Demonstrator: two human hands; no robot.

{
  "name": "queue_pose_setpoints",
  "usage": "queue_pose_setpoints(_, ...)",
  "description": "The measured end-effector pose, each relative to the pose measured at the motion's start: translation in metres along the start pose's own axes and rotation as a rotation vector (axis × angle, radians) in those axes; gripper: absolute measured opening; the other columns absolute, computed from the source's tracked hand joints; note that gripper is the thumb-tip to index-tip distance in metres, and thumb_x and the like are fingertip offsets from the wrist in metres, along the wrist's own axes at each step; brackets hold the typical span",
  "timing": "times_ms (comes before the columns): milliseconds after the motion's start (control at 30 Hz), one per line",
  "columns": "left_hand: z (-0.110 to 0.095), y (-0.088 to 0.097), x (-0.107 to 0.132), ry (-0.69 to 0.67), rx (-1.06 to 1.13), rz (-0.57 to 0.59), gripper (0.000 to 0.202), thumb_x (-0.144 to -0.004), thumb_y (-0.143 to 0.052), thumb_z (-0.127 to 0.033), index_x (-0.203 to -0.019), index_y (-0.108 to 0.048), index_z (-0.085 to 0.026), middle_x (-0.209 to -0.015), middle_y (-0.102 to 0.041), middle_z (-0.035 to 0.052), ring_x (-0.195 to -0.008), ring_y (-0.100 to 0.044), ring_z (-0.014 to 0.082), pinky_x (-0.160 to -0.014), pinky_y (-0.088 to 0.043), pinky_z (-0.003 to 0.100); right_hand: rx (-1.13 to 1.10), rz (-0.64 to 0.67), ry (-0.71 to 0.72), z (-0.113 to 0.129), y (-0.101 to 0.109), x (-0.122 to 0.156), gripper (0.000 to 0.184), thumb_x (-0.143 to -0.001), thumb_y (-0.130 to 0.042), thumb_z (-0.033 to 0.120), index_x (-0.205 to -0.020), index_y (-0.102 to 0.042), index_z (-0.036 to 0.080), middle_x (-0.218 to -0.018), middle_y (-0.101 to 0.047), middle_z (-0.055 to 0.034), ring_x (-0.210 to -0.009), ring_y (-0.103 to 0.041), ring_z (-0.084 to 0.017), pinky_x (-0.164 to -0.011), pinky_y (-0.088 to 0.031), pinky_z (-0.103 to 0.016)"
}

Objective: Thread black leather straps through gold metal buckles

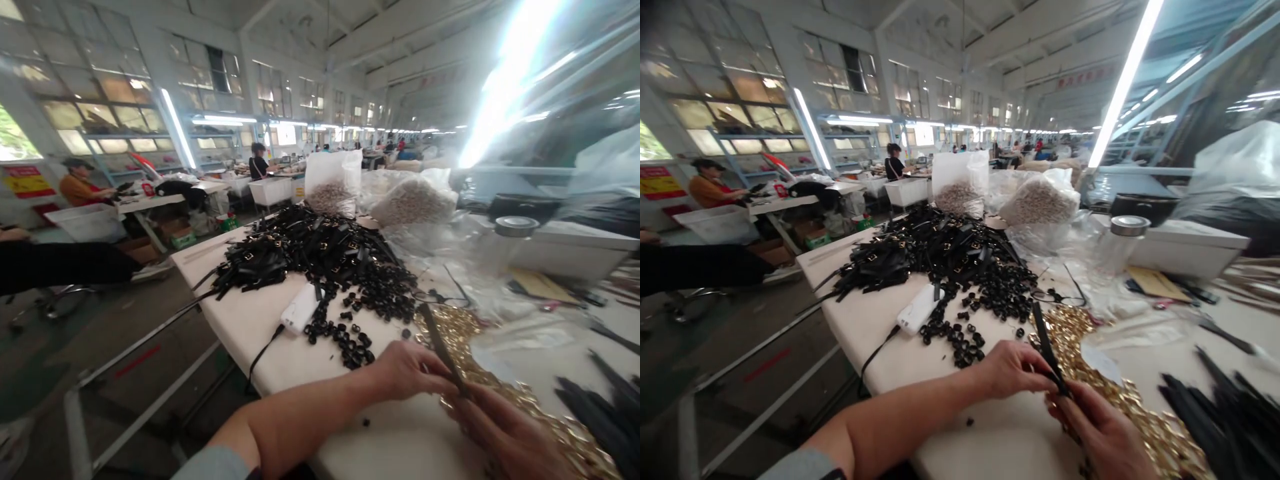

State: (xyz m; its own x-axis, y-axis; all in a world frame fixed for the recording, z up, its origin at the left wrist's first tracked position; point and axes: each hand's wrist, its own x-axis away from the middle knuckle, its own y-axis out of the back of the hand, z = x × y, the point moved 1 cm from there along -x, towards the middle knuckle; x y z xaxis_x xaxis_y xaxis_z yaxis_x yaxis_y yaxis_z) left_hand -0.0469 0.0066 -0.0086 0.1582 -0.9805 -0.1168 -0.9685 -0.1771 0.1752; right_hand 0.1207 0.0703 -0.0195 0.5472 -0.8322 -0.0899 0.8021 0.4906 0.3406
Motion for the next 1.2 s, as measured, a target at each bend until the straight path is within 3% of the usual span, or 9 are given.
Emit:
queue_pose_setpoints(67,-0.006,-0.001,0.003,-0.023,-0.007,0.002,0.023,-0.069,-0.075,-0.028,-0.090,-0.078,-0.016,-0.072,-0.069,0.0021,-0.059,-0.055,0.0105,-0.055,-0.042,0.019,-0.112,0.146,-0.064,0.012,-0.002,0.006,0.045,-0.065,-0.074,0.055,-0.095,-0.073,0.023,-0.081,-0.072,-0.0088,-0.073,-0.069,-0.025,-0.061,-0.059,-0.030)
queue_pose_setpoints(133,-0.009,-0.002,0.005,-0.008,-0.012,0.010,0.018,-0.071,-0.071,-0.023,-0.085,-0.078,-0.015,-0.066,-0.066,0.0013,-0.053,-0.051,0.0093,-0.049,-0.039,0.020,-0.135,0.185,-0.071,0.018,-0.004,0.010,0.041,-0.067,-0.075,0.050,-0.095,-0.071,0.020,-0.077,-0.070,-0.0062,-0.066,-0.066,-0.020,-0.059,-0.056,-0.026)
queue_pose_setpoints(367,-0.005,-0.010,0.004,0.083,0.227,0.134,0.027,-0.073,-0.071,-0.034,-0.087,-0.073,-0.012,-0.070,-0.068,0.0042,-0.061,-0.058,0.0126,-0.059,-0.047,0.023,-0.267,0.047,-0.103,0.010,-0.003,0.013,0.033,-0.077,-0.066,0.050,-0.085,-0.064,0.018,-0.071,-0.066,-0.0018,-0.060,-0.062,-0.015,-0.057,-0.053,-0.025)
queue_pose_setpoints(500,-0.005,-0.007,0.003,0.234,0.368,0.048,0.032,-0.072,-0.074,-0.044,-0.079,-0.069,-0.013,-0.071,-0.068,0.0043,-0.061,-0.061,0.0119,-0.059,-0.048,0.022,-0.216,-0.004,-0.066,0.017,0.002,0.015,0.026,-0.080,-0.061,0.044,-0.082,-0.061,0.017,-0.065,-0.063,0.0008,-0.054,-0.059,-0.013,-0.051,-0.049,-0.022)
queue_pose_setpoints(633,-0.005,-0.004,0.001,0.339,0.576,-0.014,0.035,-0.067,-0.080,-0.040,-0.089,-0.069,-0.014,-0.078,-0.069,0.0046,-0.062,-0.062,0.0101,-0.060,-0.049,0.020,-0.122,0.019,-0.031,0.018,0.003,0.016,0.018,-0.083,-0.055,0.035,-0.079,-0.058,0.018,-0.060,-0.059,0.0029,-0.049,-0.055,-0.010,-0.045,-0.042,-0.019)
queue_pose_setpoints(967,-0.005,-0.012,0.006,0.310,0.630,-0.061,0.030,-0.057,-0.086,-0.026,-0.080,-0.075,-0.012,-0.075,-0.071,0.0045,-0.061,-0.057,0.0091,-0.061,-0.047,0.021,0.065,-0.026,0.028,0.022,0.000,0.016,0.011,-0.082,-0.054,0.025,-0.073,-0.057,0.019,-0.054,-0.052,0.0052,-0.047,-0.048,-0.009,-0.045,-0.036,-0.018)
queue_pose_setpoints(1200,-0.009,-0.011,0.006,0.251,0.548,-0.057,0.026,-0.061,-0.083,-0.026,-0.081,-0.073,-0.013,-0.074,-0.070,0.0034,-0.061,-0.056,0.0105,-0.061,-0.046,0.023,-0.056,0.048,0.045,0.024,-0.001,0.018,0.014,-0.086,-0.054,0.029,-0.077,-0.058,0.018,-0.062,-0.062,0.0023,-0.048,-0.055,-0.010,-0.047,-0.041,-0.019)
